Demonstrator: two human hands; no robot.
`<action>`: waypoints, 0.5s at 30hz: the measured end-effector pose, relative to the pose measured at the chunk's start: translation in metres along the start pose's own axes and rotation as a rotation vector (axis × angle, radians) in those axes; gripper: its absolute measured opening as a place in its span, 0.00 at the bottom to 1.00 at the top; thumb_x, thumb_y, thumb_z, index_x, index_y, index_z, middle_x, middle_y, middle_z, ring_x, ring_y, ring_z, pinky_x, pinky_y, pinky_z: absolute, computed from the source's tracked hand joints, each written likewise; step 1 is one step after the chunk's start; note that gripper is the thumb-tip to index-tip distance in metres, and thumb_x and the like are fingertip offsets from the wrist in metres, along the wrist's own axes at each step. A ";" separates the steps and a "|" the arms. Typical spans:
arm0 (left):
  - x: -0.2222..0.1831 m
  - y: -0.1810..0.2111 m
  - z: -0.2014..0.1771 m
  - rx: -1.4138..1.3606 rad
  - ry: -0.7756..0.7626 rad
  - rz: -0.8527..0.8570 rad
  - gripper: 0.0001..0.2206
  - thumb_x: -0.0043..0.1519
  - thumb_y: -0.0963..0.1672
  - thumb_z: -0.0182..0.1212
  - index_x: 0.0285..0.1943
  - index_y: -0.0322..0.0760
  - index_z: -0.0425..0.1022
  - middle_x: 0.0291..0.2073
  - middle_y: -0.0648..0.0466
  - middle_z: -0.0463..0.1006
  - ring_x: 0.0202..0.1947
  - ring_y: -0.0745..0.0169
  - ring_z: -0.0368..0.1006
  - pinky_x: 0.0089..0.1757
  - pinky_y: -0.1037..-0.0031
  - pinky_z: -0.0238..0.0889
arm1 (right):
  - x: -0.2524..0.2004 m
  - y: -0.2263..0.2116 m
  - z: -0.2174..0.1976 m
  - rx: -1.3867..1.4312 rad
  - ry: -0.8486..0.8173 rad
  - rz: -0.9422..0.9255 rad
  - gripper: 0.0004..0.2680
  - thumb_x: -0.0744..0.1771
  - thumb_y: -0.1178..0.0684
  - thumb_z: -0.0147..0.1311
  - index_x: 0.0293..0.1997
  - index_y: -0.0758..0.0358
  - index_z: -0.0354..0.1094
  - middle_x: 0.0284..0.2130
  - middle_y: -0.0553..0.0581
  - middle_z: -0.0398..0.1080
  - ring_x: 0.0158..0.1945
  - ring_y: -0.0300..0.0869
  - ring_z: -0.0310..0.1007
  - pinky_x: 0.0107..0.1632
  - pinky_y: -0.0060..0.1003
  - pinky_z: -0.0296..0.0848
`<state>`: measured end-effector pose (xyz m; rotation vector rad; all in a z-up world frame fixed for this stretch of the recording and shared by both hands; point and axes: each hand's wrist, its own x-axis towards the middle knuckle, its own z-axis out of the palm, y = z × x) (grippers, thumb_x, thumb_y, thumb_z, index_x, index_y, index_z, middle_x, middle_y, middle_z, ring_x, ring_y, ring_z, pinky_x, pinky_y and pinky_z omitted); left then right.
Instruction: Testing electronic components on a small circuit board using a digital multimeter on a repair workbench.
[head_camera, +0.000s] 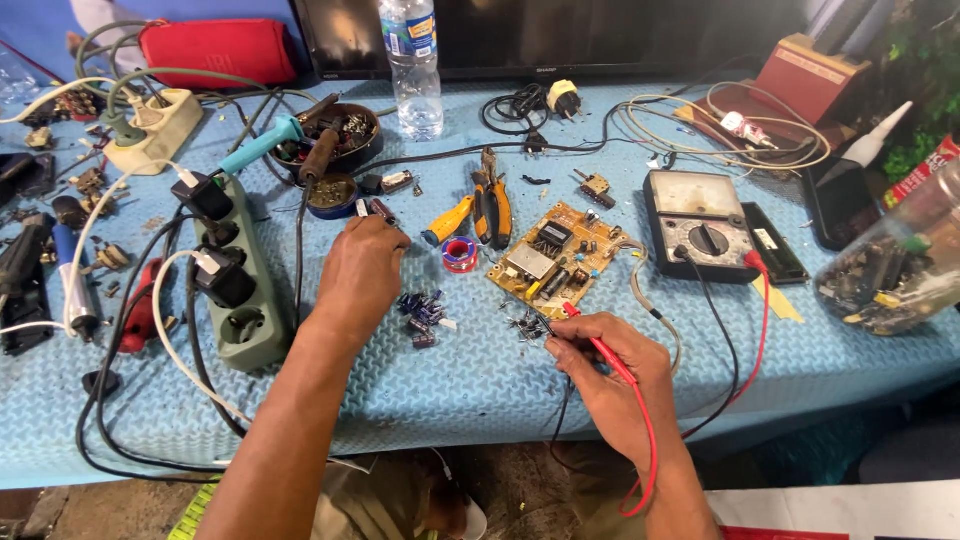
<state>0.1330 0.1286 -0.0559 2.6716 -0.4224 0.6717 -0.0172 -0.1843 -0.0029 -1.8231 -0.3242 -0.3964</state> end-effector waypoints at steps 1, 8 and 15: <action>-0.001 0.002 0.000 -0.003 0.000 0.001 0.08 0.63 0.39 0.63 0.48 0.33 0.84 0.42 0.44 0.78 0.49 0.36 0.69 0.44 0.43 0.69 | 0.000 0.000 -0.001 -0.003 0.001 0.001 0.06 0.64 0.60 0.64 0.43 0.64 0.79 0.35 0.57 0.80 0.35 0.40 0.82 0.37 0.31 0.88; -0.010 0.060 -0.054 -0.309 0.109 -0.078 0.16 0.69 0.40 0.56 0.66 0.32 0.73 0.47 0.46 0.72 0.47 0.40 0.70 0.45 0.43 0.70 | 0.001 -0.001 -0.004 0.029 -0.013 0.036 0.07 0.64 0.59 0.64 0.44 0.63 0.79 0.37 0.57 0.80 0.37 0.43 0.82 0.39 0.35 0.85; -0.039 0.165 -0.086 -1.101 -0.142 -0.474 0.11 0.62 0.40 0.64 0.52 0.36 0.82 0.44 0.53 0.82 0.44 0.66 0.77 0.47 0.79 0.75 | 0.001 -0.002 -0.005 0.054 -0.030 -0.004 0.06 0.65 0.58 0.64 0.44 0.64 0.78 0.36 0.58 0.78 0.37 0.43 0.82 0.39 0.34 0.87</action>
